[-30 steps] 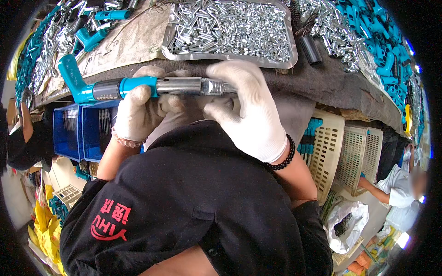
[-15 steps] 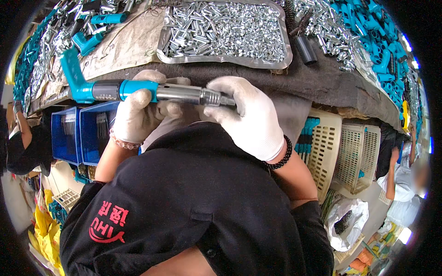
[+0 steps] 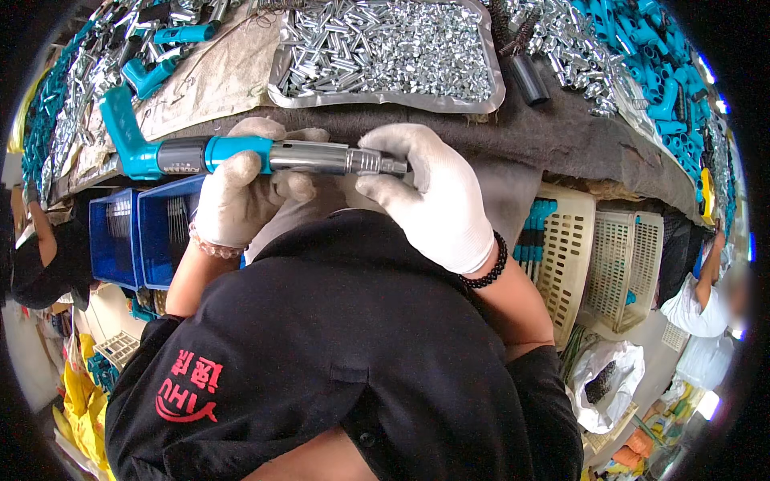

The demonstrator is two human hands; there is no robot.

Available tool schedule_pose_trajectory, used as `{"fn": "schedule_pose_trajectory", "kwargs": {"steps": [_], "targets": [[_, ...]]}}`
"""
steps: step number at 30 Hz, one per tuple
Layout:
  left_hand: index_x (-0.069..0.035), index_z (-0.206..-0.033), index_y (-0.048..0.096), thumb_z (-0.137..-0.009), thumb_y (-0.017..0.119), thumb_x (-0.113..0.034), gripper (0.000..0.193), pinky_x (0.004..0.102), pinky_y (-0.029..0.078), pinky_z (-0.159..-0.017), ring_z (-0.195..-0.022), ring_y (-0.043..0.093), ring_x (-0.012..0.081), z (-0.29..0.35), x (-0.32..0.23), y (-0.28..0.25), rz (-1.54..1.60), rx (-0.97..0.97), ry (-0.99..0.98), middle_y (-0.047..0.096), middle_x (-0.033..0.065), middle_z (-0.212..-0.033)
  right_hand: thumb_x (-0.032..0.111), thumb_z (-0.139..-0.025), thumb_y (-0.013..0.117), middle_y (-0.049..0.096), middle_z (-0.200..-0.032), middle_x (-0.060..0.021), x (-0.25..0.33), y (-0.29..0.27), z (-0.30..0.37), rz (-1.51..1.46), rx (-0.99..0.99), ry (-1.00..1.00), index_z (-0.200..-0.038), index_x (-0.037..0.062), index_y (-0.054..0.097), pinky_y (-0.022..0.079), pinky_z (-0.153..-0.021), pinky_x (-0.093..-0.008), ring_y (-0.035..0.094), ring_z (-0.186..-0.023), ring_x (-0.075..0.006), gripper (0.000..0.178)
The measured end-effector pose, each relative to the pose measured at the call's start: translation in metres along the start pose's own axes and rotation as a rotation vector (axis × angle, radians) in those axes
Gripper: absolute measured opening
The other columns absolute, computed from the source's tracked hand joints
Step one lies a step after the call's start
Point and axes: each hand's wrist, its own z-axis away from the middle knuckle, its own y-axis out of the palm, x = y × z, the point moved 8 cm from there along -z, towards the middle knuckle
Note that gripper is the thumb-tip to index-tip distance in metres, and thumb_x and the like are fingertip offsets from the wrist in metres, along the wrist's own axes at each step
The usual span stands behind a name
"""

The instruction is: Assembling mechanical components with metal tubes, springs, and plastic handles in a factory setting.

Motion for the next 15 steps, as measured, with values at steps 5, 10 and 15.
{"fn": "schedule_pose_trajectory", "kwargs": {"steps": [5, 10, 15], "targets": [[-0.008, -0.124, 0.053, -0.087, 0.075, -0.029, 0.048, 0.0388, 0.064, -0.079, -0.089, 0.072, 0.0335, -0.002, 0.003, 0.002, -0.025, -0.019, 0.010, 0.060, 0.0323, -0.125, 0.008, -0.091, 0.069, 0.063, -0.091, -0.0111, -0.026, -0.010, 0.001, 0.215, 0.193, 0.210, -0.107, -0.0017, 0.064, 0.052, -0.075, -0.0317, 0.062, -0.079, -0.0188, 0.019], [-0.008, -0.124, 0.053, -0.087, 0.076, -0.030, 0.049, 0.0393, 0.063, -0.078, -0.087, 0.072, 0.0338, -0.001, 0.003, -0.002, -0.030, 0.040, 0.003, 0.060, 0.0320, -0.125, 0.011, -0.089, 0.068, 0.066, -0.090, -0.0122, -0.009, -0.016, -0.001, 0.289, 0.206, -0.018, -0.106, -0.0009, 0.064, 0.053, -0.074, -0.0330, 0.066, -0.078, -0.0240, 0.021], [-0.008, -0.122, 0.054, -0.088, 0.073, -0.026, 0.043, 0.0409, 0.063, -0.081, -0.089, 0.072, 0.0352, 0.000, 0.007, -0.004, 0.011, 0.032, -0.034, 0.059, 0.0328, -0.127, 0.015, -0.094, 0.066, 0.064, -0.084, -0.0141, 0.012, -0.004, 0.002, 0.315, 0.136, -0.251, -0.106, -0.0007, 0.063, 0.052, -0.071, -0.0324, 0.065, -0.073, -0.0247, 0.020]]}}
